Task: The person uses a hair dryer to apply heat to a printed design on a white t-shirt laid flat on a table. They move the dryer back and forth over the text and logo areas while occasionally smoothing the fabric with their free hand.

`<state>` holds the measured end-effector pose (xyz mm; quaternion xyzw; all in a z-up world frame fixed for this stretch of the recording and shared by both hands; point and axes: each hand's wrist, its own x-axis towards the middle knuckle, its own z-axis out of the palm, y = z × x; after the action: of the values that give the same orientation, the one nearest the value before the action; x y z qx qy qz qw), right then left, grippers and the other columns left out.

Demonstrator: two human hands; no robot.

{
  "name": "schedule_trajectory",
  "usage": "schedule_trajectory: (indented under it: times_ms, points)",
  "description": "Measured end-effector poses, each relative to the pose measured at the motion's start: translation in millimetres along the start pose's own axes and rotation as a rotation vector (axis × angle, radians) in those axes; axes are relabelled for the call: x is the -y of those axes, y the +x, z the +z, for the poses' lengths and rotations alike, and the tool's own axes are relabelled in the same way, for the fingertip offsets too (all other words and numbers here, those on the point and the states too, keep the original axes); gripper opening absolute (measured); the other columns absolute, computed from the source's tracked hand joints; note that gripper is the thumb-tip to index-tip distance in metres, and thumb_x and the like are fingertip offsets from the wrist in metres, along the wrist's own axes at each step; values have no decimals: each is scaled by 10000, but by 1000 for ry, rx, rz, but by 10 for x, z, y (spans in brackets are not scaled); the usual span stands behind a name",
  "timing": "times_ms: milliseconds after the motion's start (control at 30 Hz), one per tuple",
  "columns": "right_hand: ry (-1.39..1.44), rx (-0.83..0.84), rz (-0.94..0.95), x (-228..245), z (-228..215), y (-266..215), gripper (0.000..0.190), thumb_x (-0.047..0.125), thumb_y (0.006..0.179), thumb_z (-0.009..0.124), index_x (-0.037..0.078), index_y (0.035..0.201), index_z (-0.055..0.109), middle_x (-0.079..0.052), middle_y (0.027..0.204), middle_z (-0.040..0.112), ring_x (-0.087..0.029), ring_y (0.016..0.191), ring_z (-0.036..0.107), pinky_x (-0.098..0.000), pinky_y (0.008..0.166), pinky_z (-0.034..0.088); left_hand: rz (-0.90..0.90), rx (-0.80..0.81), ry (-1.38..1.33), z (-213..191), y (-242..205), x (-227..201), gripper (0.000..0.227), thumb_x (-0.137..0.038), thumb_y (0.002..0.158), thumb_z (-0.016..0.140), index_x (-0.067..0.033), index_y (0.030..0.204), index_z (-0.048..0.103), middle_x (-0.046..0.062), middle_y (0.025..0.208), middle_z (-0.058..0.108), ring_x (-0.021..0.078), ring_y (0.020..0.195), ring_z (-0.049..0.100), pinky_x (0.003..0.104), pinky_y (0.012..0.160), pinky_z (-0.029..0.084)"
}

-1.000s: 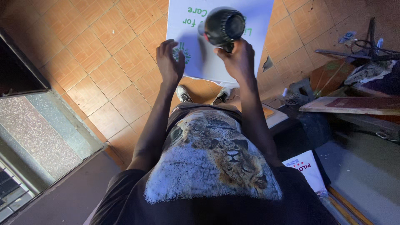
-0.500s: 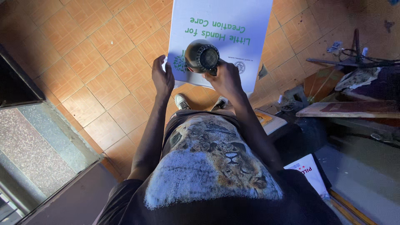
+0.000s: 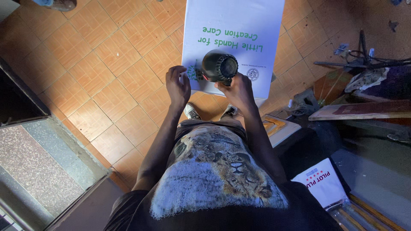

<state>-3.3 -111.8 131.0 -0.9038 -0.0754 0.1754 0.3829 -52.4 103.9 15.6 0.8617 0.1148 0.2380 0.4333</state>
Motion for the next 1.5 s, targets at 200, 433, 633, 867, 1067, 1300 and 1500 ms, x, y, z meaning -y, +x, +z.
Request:
schedule_trajectory:
  times_ms: [200,433,633,867,1067,1300,1500]
  points:
    - [16,-32,89,49,-71,-14,317,312,803,796,20,863,688,-228,738,698,-517,866,708,-590,721,532,25,38,-25,78,11,10,180,-16,830,691,-98,990,704,106,1034,668,366,873,640,440,804,500]
    - [70,-52,118,-129,-178,34,321,302,790,807,22,930,736,-252,814,727,-549,932,692,-619,733,525,29,-10,7,225,97,-142,178,-12,829,683,-112,975,704,95,1005,653,367,887,627,431,826,494]
    - [31,3,119,-192,-371,90,364,342,767,821,10,887,730,-270,820,722,-528,938,698,-617,738,535,60,-54,94,456,65,-179,168,-24,802,713,-117,942,709,81,976,651,355,882,628,441,815,485]
    - [68,43,4,-508,-548,135,299,230,805,805,-30,932,727,-286,836,729,-575,913,682,-631,729,535,66,-86,195,606,-25,-280,165,-42,801,713,-132,939,708,73,963,644,340,891,635,425,826,487]
    - [96,23,44,-589,-498,106,323,266,798,813,-23,910,721,-280,822,724,-564,908,686,-630,724,527,60,-63,194,541,-115,-273,156,-36,793,699,-122,922,703,84,951,650,352,887,644,434,825,487]
    - [68,-82,114,-399,-242,48,382,296,801,823,-38,949,709,-285,862,729,-559,931,693,-629,774,541,78,-16,101,382,65,-118,162,-41,794,692,-127,931,705,77,950,646,341,875,637,414,817,491]
    - [88,-127,172,-137,59,49,305,299,804,789,43,957,725,-225,870,746,-522,959,695,-648,795,538,119,55,21,157,190,28,166,-18,798,687,-116,932,698,78,940,641,332,861,636,412,816,483]
